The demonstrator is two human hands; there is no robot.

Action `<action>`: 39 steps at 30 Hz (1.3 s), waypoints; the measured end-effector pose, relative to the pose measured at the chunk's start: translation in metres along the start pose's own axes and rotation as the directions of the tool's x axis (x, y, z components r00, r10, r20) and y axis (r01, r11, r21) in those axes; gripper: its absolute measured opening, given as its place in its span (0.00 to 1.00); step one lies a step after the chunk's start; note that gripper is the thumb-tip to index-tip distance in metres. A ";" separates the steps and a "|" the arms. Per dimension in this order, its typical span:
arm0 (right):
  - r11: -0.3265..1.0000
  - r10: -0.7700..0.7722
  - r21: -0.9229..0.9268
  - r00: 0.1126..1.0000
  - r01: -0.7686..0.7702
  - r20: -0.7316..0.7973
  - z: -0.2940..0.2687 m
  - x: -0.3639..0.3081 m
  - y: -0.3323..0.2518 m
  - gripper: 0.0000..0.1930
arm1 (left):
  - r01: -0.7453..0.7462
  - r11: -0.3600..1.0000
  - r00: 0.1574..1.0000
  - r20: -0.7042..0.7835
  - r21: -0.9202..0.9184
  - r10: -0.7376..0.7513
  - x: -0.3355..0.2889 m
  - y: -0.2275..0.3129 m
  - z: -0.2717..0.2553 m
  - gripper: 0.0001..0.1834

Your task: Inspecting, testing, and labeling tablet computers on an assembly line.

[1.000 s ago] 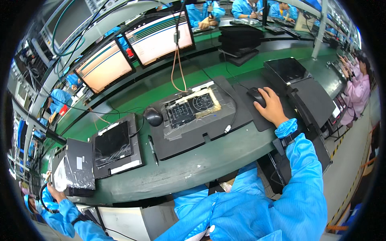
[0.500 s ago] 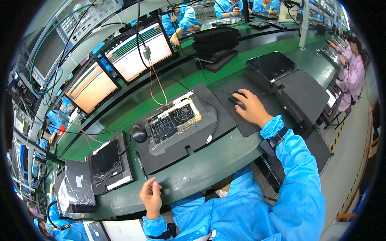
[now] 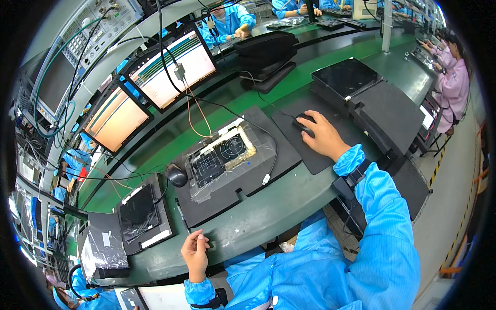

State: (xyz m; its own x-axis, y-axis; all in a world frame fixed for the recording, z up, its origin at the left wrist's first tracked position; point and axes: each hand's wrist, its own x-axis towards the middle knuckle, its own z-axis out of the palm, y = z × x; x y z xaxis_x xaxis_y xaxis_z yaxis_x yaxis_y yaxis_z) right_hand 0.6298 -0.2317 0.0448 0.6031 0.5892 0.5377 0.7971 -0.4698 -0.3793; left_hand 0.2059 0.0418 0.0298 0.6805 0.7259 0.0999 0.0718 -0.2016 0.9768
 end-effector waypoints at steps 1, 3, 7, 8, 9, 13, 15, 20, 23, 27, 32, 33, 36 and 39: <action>1.000 0.005 -0.001 1.000 -0.005 0.003 -0.001 -0.001 0.001 0.23 | -0.002 1.000 1.000 0.004 0.010 0.002 0.000 -0.001 0.000 0.09; 0.999 0.031 -0.015 1.000 -0.031 0.003 -0.004 -0.006 0.006 0.23 | -0.001 1.000 0.999 0.034 0.015 0.000 0.003 -0.003 0.003 0.09; 0.992 -0.069 -0.112 0.996 0.063 -0.054 -0.006 0.003 -0.001 0.31 | -0.016 1.000 1.000 -0.005 0.026 0.016 0.004 -0.007 -0.001 0.10; 0.979 -0.123 -0.180 0.981 0.096 -0.150 -0.005 0.010 -0.009 0.36 | 0.000 0.999 1.000 -0.022 0.036 0.001 0.000 -0.006 -0.007 0.10; 0.975 -0.129 -0.205 0.969 0.086 -0.208 -0.017 0.015 -0.015 0.37 | 0.013 0.999 0.999 -0.038 0.038 -0.011 0.000 -0.002 -0.009 0.11; 0.714 0.099 -0.622 0.926 -0.322 -0.365 -0.073 0.023 0.012 0.39 | 0.061 0.998 0.997 0.037 0.030 -0.062 0.006 0.019 -0.002 0.12; 0.698 0.172 -0.640 0.943 -0.322 -0.286 -0.081 0.018 0.053 0.35 | 0.057 0.991 0.987 0.144 0.118 -0.074 0.005 0.038 0.012 0.13; 0.797 -0.021 -0.591 0.974 -0.121 -0.226 -0.093 0.030 0.076 0.18 | -0.052 0.993 0.882 0.472 0.110 -0.007 -0.002 0.068 0.031 0.14; 0.897 -0.242 -0.440 0.883 0.046 -0.403 -0.118 0.036 0.036 0.16 | 0.068 0.996 0.825 0.565 -0.057 -0.024 0.007 0.085 0.039 0.19; 0.746 -0.627 -0.361 0.773 0.560 -0.099 -0.146 -0.002 -0.051 0.18 | 0.481 0.722 0.777 0.623 -0.497 -0.088 0.043 0.095 0.063 0.46; 0.620 -0.781 -0.013 0.615 0.785 -0.103 -0.089 -0.030 -0.135 0.18 | 0.604 0.325 0.761 0.648 -0.728 0.037 0.043 0.081 0.061 0.34; 0.621 -0.777 0.019 0.619 0.783 -0.113 -0.073 -0.032 -0.140 0.18 | 0.522 0.495 0.844 0.505 -0.694 -0.181 0.030 0.088 0.056 0.28; 0.886 -0.453 0.092 0.890 0.455 -0.049 -0.030 -0.028 -0.137 0.23 | 0.436 0.459 0.895 0.319 -0.774 -0.312 0.007 0.057 0.039 0.24; 0.851 -0.512 0.005 0.827 0.525 0.231 -0.003 -0.019 -0.100 0.18 | 0.318 0.467 0.936 0.193 -0.825 -0.296 -0.009 0.041 0.008 0.23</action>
State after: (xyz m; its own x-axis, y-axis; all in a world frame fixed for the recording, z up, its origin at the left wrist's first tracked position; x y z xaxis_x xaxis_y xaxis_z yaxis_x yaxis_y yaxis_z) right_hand 0.5380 -0.1977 0.0746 0.0976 0.8799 0.4649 0.9952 -0.0870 -0.0444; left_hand 0.2090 0.0218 0.0672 0.7558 0.6122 -0.2322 -0.3523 0.6791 0.6440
